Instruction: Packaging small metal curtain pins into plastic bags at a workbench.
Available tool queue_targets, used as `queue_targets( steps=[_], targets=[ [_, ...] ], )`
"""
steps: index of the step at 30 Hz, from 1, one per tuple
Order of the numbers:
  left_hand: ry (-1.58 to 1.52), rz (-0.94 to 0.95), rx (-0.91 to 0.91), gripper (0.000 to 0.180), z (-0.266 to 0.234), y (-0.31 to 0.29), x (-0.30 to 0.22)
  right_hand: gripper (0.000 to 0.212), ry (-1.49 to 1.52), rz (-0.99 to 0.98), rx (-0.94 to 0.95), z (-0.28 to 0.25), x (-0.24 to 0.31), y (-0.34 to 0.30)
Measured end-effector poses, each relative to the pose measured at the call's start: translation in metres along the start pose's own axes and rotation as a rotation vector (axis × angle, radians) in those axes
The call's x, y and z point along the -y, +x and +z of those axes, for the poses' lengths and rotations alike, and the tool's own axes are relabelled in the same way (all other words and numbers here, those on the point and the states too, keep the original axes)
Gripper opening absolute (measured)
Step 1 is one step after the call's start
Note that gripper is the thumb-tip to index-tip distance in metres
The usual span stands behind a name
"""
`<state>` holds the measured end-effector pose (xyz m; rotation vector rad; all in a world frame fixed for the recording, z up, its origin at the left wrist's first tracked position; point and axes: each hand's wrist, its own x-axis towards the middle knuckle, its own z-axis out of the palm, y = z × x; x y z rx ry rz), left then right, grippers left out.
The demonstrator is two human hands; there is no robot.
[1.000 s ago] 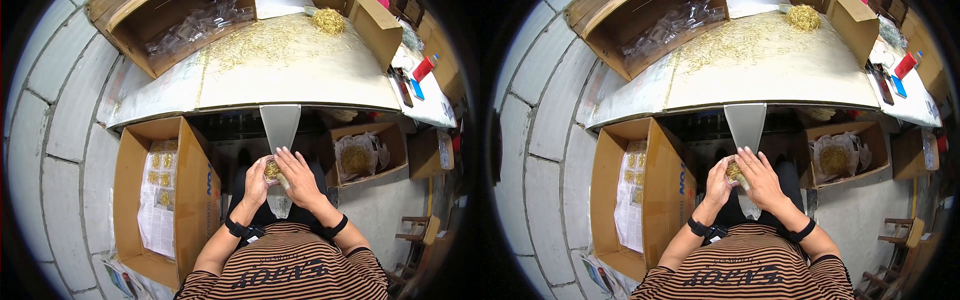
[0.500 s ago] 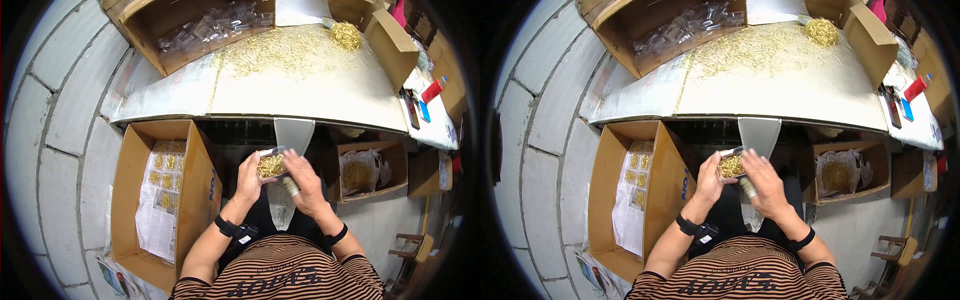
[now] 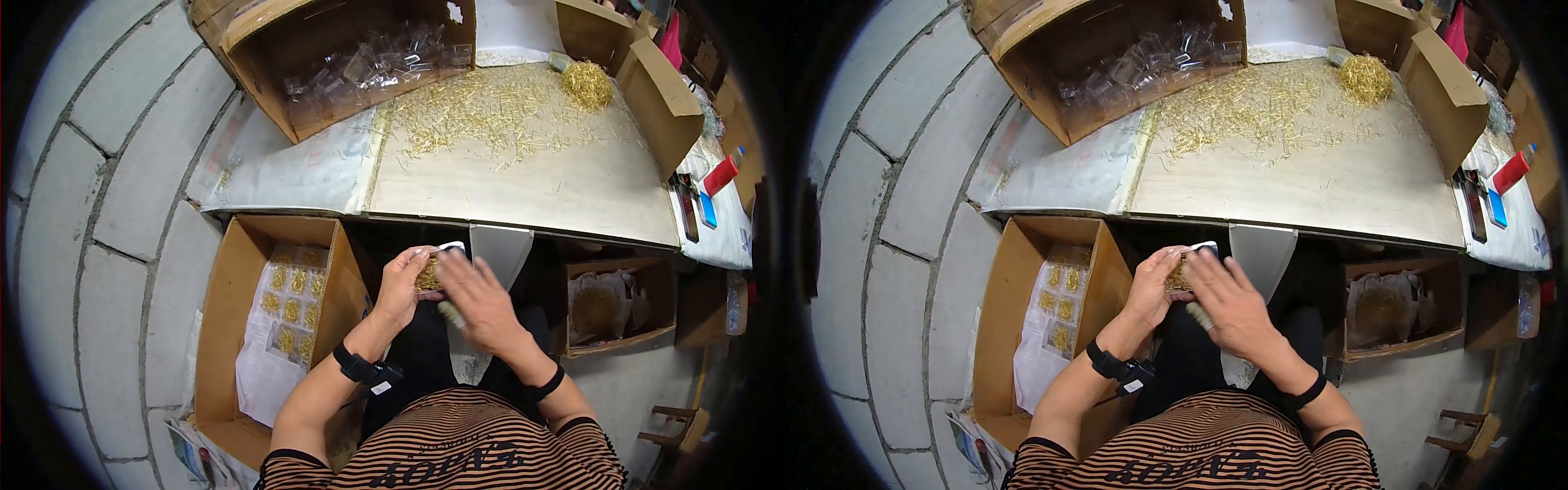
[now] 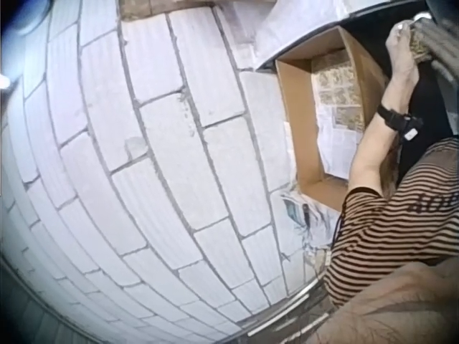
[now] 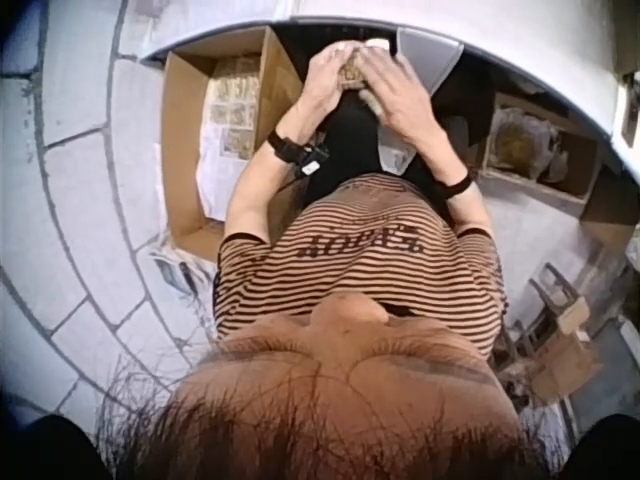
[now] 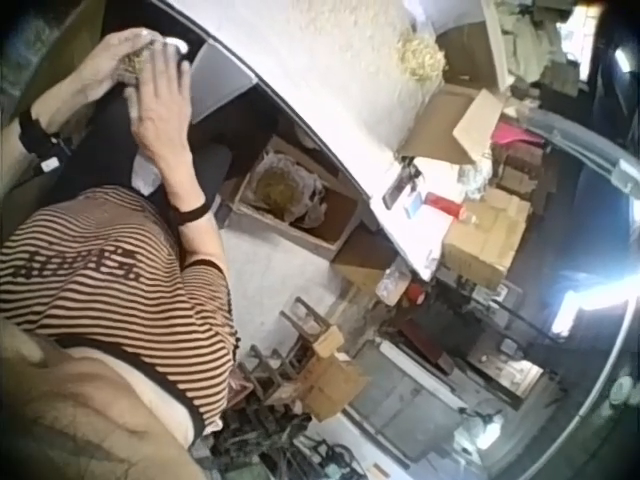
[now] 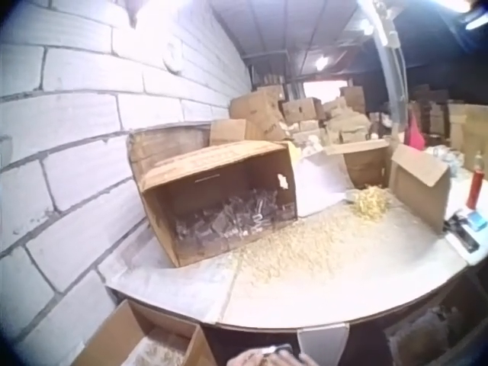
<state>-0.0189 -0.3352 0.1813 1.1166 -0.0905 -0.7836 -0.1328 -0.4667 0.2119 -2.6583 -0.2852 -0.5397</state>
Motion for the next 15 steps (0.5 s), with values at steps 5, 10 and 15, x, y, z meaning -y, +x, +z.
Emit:
queue_targets(
  steps=[5, 10, 15],
  targets=[
    [-0.023, -0.001, -0.018, 0.023, -0.001, -0.003, -0.007, 0.050, -0.071, -0.013, 0.078, 0.016, 0.000, 0.003],
    [0.045, 0.053, -0.019, 0.025, -0.013, 0.007, 0.008, 0.043, 0.014, 0.022, -0.012, 0.027, 0.000, 0.011],
    [0.001, -0.031, -0.009, 0.026, -0.009, 0.003, 0.004, 0.036, 0.193, 0.092, 0.055, 0.007, -0.010, 0.013]
  ],
)
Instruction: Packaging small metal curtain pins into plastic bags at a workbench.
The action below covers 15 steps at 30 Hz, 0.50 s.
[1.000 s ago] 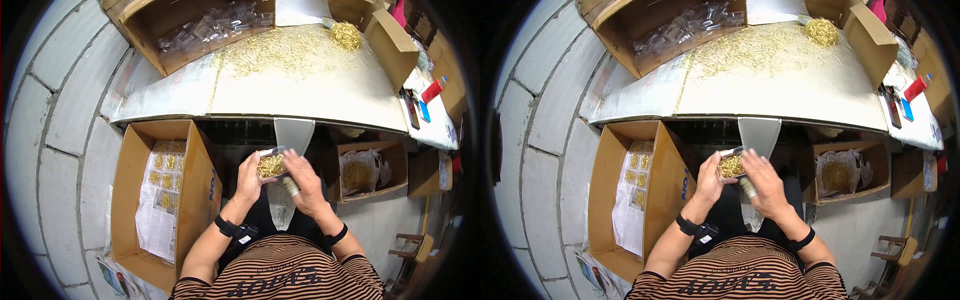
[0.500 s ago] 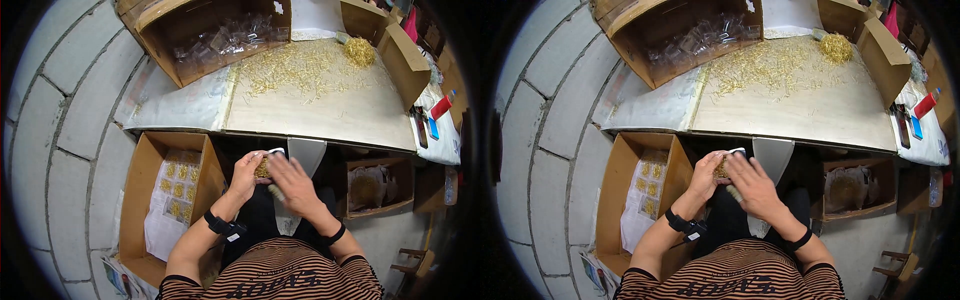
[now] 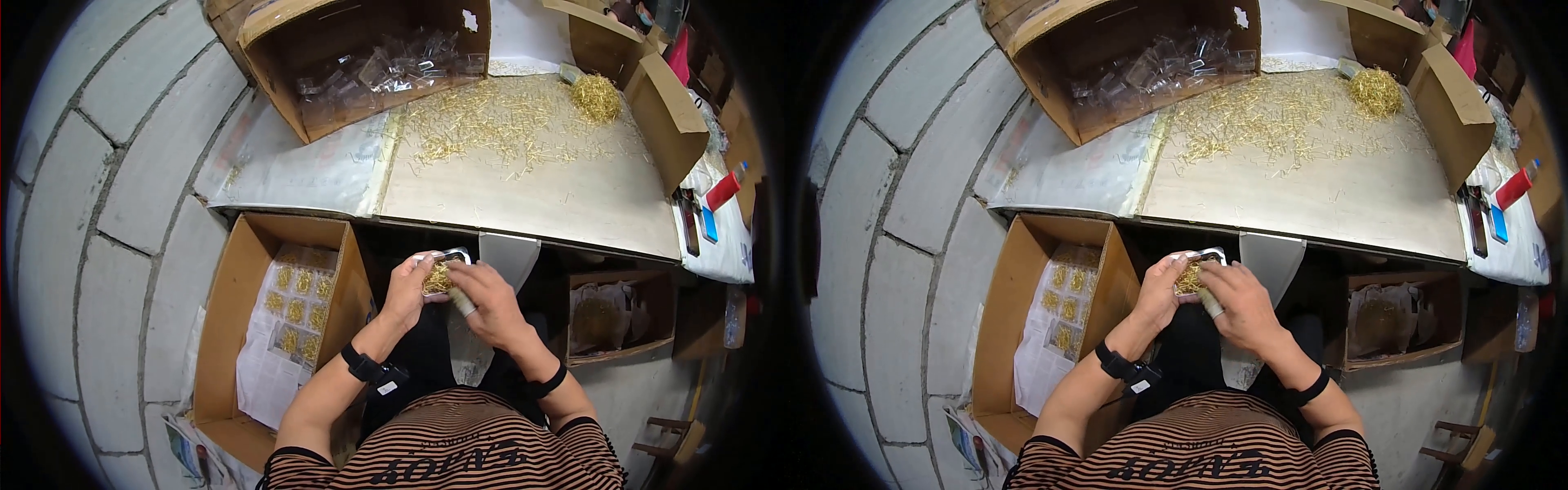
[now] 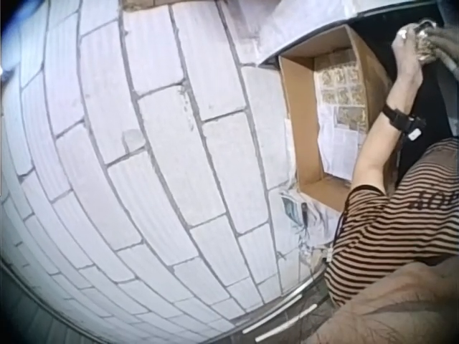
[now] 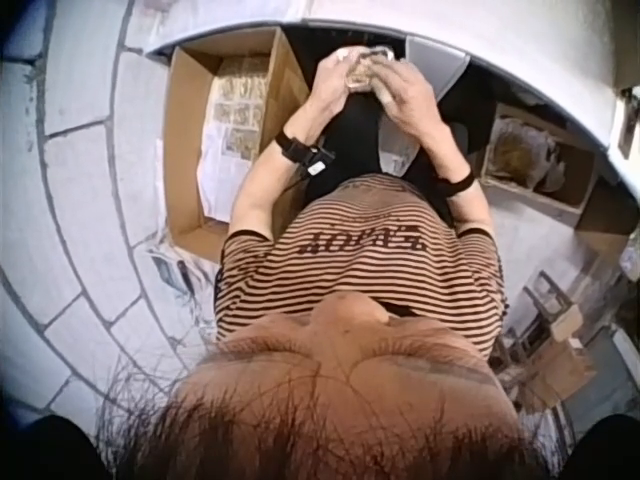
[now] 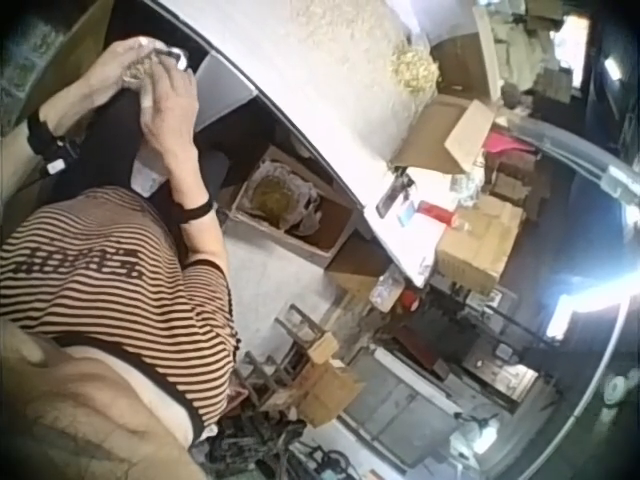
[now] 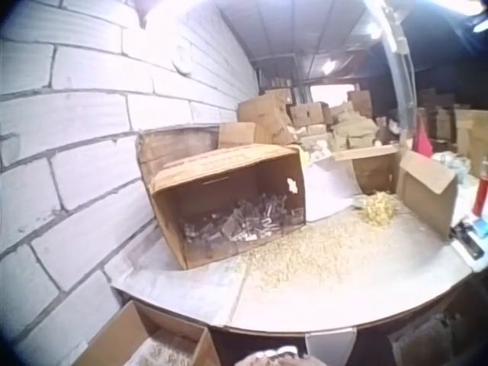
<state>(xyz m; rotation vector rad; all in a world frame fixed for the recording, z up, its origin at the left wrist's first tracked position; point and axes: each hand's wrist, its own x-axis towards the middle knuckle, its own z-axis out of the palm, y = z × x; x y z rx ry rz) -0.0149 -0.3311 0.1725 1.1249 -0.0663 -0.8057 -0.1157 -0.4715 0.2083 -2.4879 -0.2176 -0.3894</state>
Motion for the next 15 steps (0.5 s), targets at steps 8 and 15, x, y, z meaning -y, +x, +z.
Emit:
queue_targets(
  steps=[8, 15],
  targets=[
    [-0.469, -0.086, 0.280, 0.075, 0.007, -0.007, -0.017, 0.067, -0.379, -0.093, 0.177, 0.006, 0.005, 0.062],
    [-0.326, 0.024, 0.080, 0.060, -0.034, -0.023, -0.029, 0.070, -0.211, -0.160, 0.124, 0.013, 0.047, 0.093]
  ],
)
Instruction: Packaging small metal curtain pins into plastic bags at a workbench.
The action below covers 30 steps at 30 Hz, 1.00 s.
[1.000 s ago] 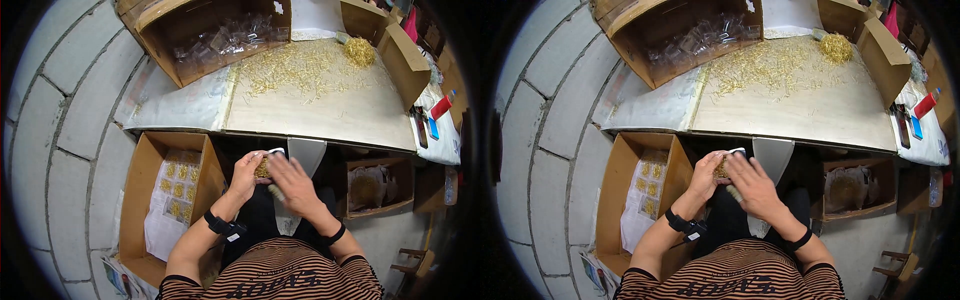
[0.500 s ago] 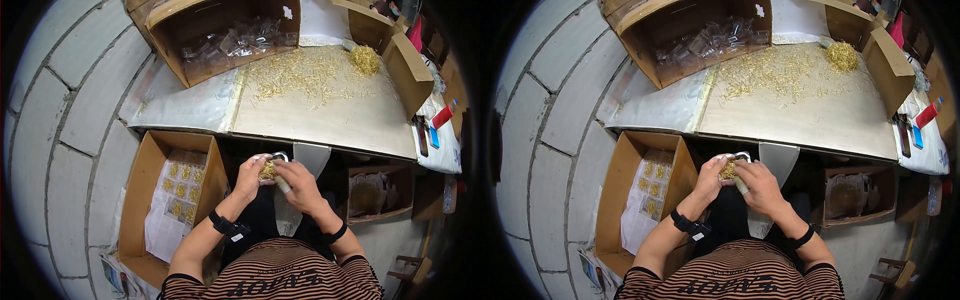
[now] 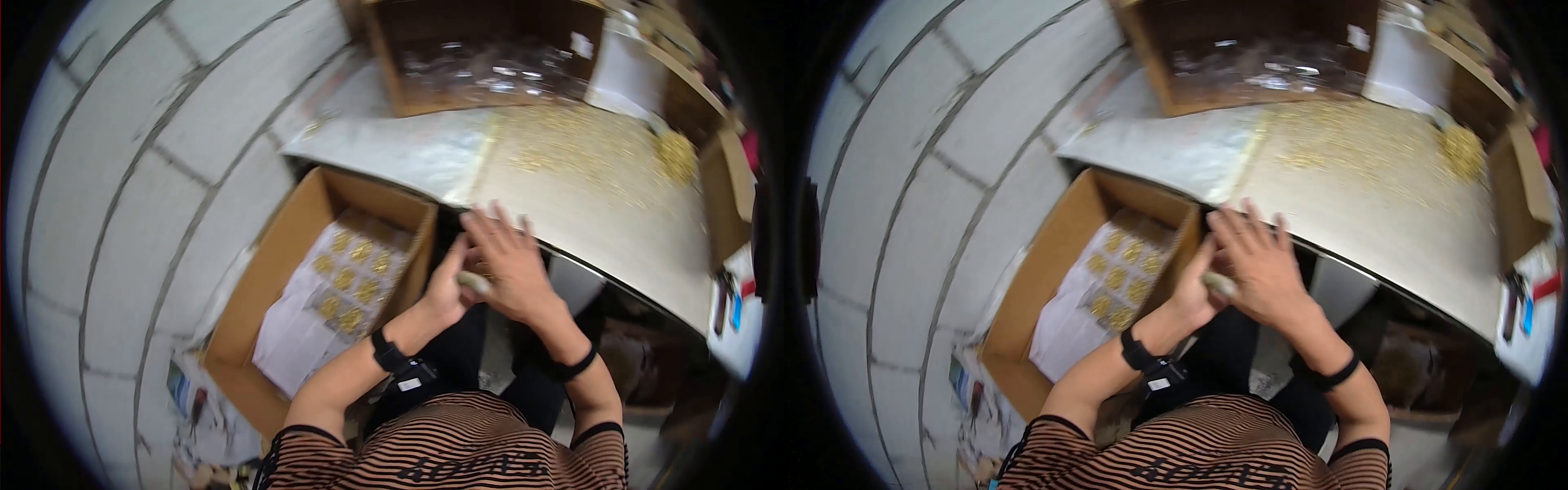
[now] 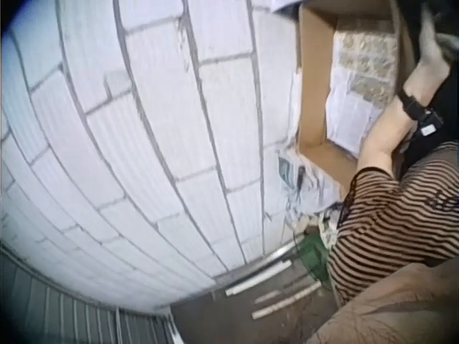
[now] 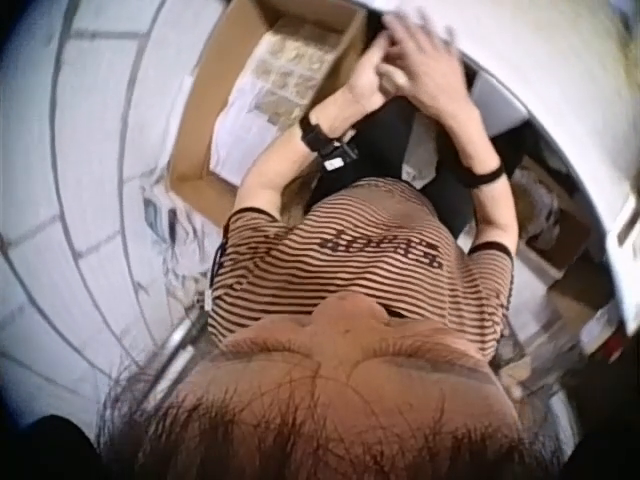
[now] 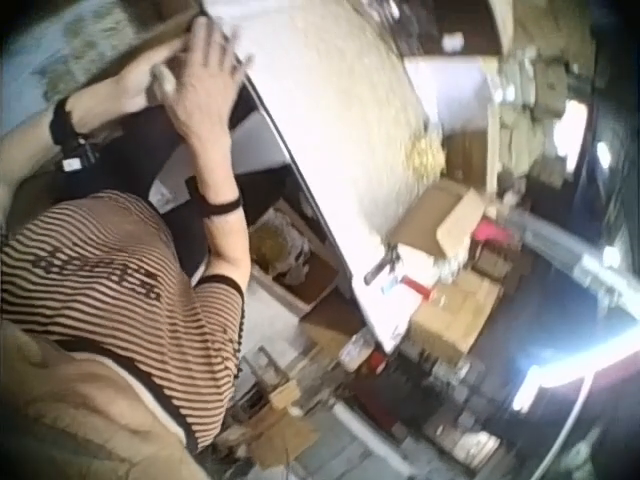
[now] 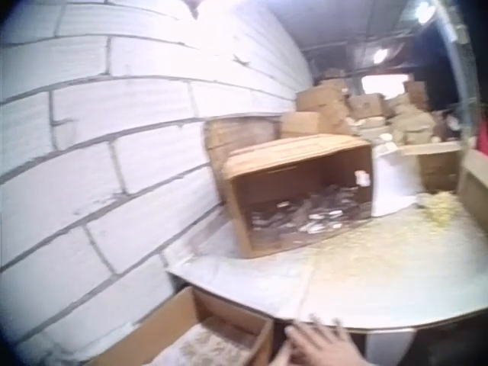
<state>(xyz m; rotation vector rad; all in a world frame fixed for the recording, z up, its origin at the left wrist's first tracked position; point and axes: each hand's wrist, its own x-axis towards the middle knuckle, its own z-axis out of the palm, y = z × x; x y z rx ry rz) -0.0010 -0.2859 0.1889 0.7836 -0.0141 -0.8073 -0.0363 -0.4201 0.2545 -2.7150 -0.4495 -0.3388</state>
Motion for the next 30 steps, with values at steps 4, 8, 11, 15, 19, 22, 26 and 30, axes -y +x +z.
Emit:
queue_targets(
  steps=[4, 8, 11, 15, 19, 22, 26, 30],
  targets=[
    [0.051, 0.124, 0.012, 0.043, -0.031, -0.028, -0.043, 0.072, 0.124, -0.054, -0.273, -0.023, 0.018, 0.004],
    [0.281, 0.433, -0.385, 0.043, -0.109, -0.091, -0.097, 0.060, 0.257, 0.106, -0.260, -0.021, 0.002, -0.025],
    [0.118, 0.372, -0.728, 0.039, -0.202, -0.143, -0.115, 0.054, 0.289, 0.197, -0.200, -0.009, -0.013, -0.046],
    [0.044, 0.271, -1.021, 0.032, -0.288, -0.168, -0.100, 0.048, 0.416, 0.344, -0.076, -0.001, -0.023, -0.067],
    [0.145, 0.178, -1.228, 0.028, -0.339, -0.168, -0.081, 0.039, 0.332, 0.365, 0.066, 0.006, -0.020, -0.069],
    [-0.025, 0.271, -1.187, 0.032, -0.374, -0.172, -0.061, 0.037, 0.270, 0.285, 0.202, 0.010, -0.017, -0.069],
    [0.217, 0.313, -1.282, 0.021, -0.375, -0.165, -0.045, 0.037, 0.253, 0.325, 0.254, 0.017, -0.015, -0.072],
    [0.787, 0.101, -1.384, 0.011, -0.366, -0.165, -0.045, 0.037, 0.253, 0.317, 0.300, 0.025, -0.011, -0.076]
  ],
)
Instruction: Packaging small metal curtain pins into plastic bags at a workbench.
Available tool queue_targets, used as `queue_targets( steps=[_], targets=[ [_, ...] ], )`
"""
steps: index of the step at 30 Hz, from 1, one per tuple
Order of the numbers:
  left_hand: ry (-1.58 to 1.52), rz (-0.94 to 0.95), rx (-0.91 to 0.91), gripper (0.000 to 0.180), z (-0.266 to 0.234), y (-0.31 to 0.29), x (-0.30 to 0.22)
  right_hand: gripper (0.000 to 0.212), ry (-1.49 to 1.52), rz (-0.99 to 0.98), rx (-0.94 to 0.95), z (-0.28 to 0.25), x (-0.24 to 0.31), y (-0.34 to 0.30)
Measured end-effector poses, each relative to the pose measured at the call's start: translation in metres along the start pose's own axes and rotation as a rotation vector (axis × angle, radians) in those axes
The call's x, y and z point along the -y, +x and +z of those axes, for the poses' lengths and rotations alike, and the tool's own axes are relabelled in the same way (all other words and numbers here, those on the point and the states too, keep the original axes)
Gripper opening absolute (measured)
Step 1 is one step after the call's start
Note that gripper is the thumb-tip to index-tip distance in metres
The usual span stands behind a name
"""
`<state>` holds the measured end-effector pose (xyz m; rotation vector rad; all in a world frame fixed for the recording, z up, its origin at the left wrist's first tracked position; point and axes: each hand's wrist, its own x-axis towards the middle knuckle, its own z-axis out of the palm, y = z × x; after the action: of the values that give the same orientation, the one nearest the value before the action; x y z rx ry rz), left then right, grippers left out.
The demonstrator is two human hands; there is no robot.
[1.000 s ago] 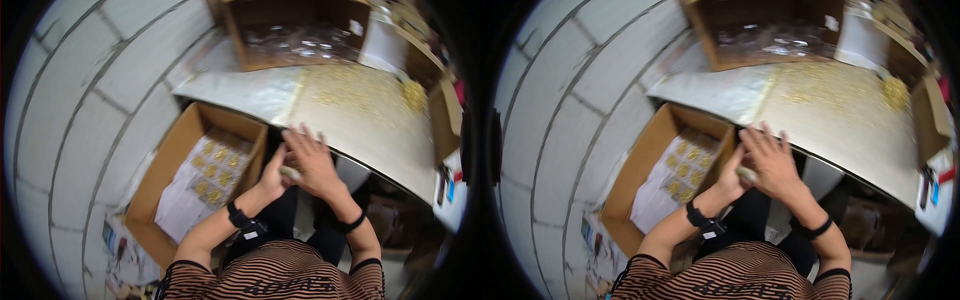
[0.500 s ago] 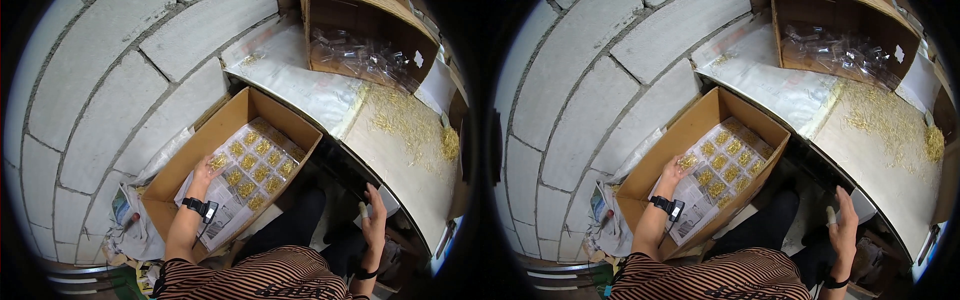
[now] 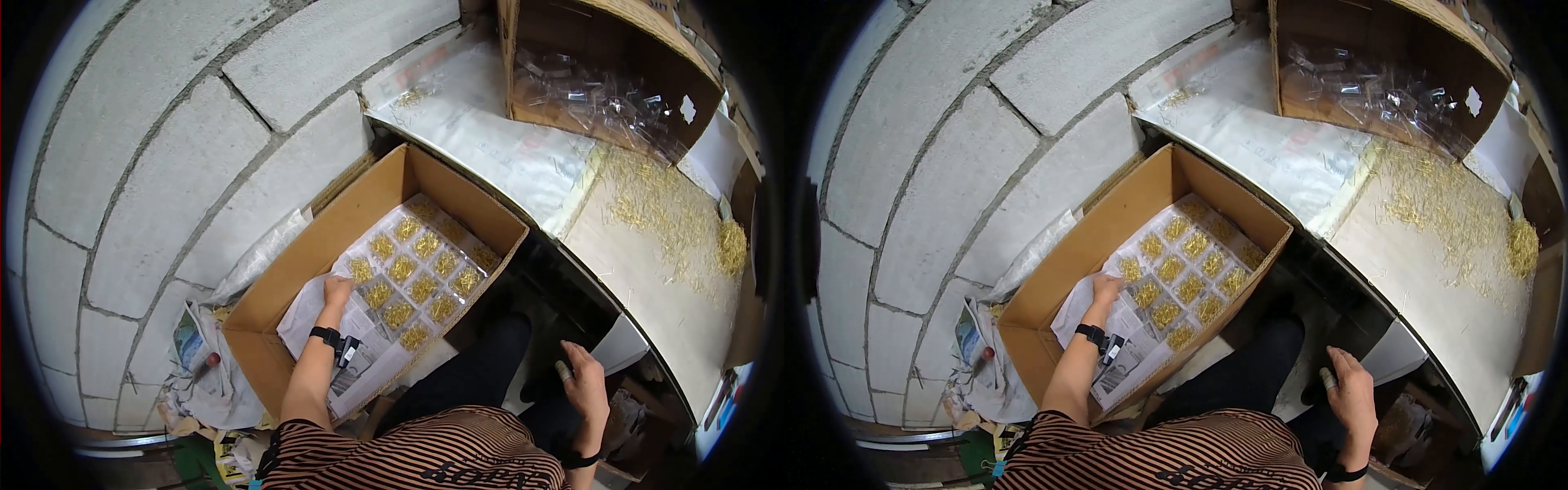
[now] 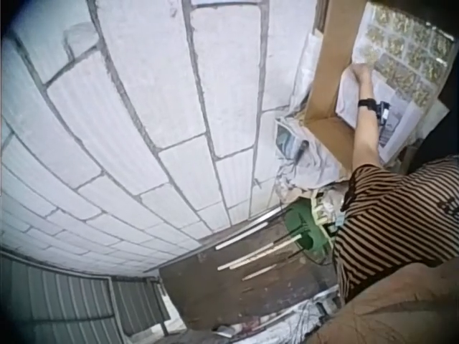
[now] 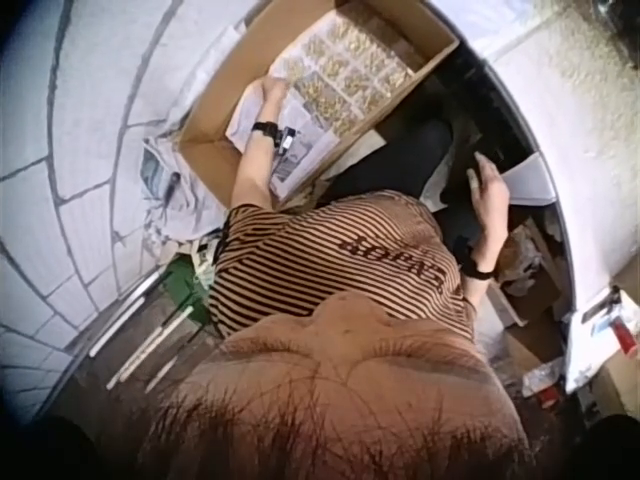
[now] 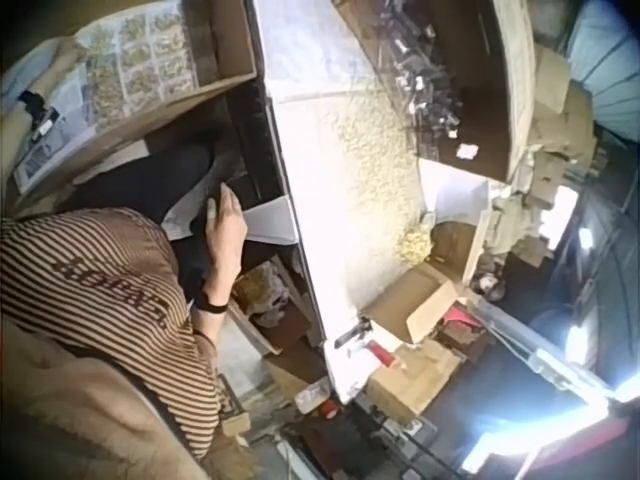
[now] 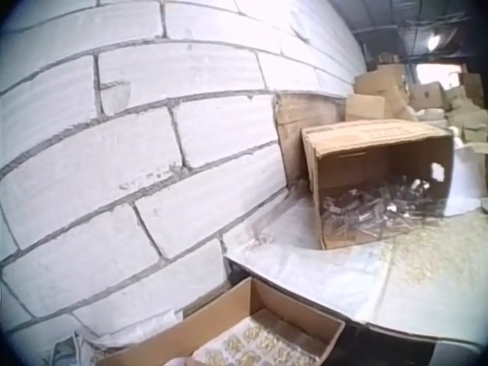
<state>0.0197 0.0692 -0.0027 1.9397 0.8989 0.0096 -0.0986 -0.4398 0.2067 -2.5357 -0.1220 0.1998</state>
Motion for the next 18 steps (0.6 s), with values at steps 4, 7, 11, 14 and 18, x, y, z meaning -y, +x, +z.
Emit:
queue_targets(
  steps=[4, 7, 11, 14, 18],
  targets=[
    [-0.365, -0.163, 0.065, 0.014, 0.010, -0.002, -0.011, 0.036, -0.011, -0.016, 0.012, 0.002, -0.002, -0.003],
    [0.163, 0.148, -0.036, 0.015, 0.024, 0.014, -0.001, 0.035, -0.026, 0.019, -0.047, -0.010, -0.005, -0.011],
    [0.058, 0.386, -0.372, 0.022, -0.006, 0.075, 0.092, 0.033, -0.030, -0.016, -0.126, -0.023, -0.012, -0.020],
    [0.142, 0.263, -0.437, 0.023, -0.078, 0.104, 0.148, 0.034, -0.062, -0.109, -0.193, -0.045, -0.023, -0.018],
    [0.625, 0.181, -0.205, 0.016, -0.058, 0.026, 0.023, 0.036, -0.195, 0.010, -0.279, -0.100, -0.059, -0.023]
  ],
)
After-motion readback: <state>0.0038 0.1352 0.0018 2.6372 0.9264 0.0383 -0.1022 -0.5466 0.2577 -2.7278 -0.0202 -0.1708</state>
